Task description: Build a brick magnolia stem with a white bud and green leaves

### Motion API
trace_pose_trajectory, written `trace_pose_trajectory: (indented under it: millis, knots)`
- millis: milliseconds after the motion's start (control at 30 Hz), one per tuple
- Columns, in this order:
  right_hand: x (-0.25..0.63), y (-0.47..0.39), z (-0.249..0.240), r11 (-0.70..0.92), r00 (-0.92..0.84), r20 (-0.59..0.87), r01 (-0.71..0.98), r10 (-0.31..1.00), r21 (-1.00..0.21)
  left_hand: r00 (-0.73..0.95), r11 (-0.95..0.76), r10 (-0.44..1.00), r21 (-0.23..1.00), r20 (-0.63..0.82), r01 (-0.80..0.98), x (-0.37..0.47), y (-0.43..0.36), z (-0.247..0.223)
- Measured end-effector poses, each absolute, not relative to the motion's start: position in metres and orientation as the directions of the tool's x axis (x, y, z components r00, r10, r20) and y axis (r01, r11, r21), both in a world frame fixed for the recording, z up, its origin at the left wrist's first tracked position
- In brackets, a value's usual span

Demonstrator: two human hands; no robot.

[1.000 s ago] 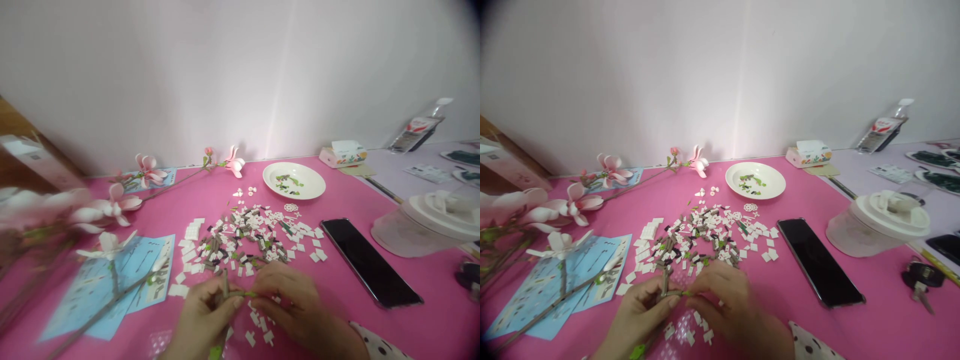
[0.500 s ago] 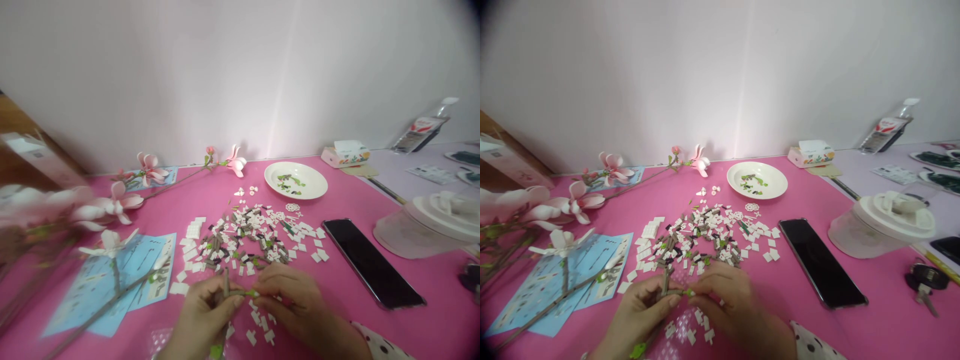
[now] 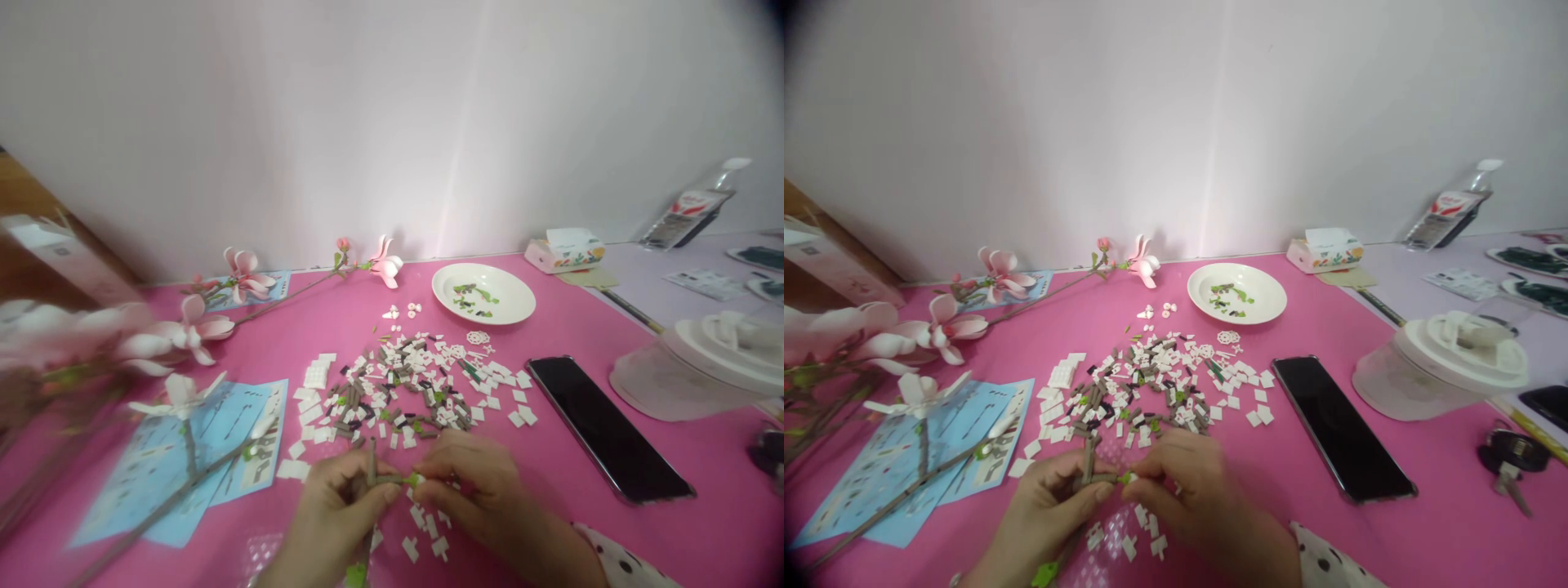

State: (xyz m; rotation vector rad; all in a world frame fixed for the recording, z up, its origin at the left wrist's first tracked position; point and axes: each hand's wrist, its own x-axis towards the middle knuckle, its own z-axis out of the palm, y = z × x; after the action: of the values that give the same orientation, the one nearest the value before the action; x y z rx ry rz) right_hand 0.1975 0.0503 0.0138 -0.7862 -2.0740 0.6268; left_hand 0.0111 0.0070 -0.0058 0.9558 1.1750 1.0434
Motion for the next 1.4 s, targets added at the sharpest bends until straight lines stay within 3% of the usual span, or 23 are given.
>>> trace_pose_trajectory:
  millis: [467,800,1400]
  knots:
    - [0.201,0.046,0.005,0.626,-0.481,0.432,0.378,0.762,-0.682,0.119,0.244,0.964,0.968,-0.236,-0.054,0.007,0.008,-0.012]
    - [0.198,0.049,0.009,0.714,-0.462,0.575,0.214,0.675,-0.666,0.16,0.278,0.951,0.957,-0.263,-0.082,0.004,0.008,-0.017]
    - [0.198,0.051,0.003,0.721,-0.498,0.548,0.271,0.672,-0.638,0.115,0.255,0.963,0.959,-0.242,-0.123,0.012,0.006,-0.008]
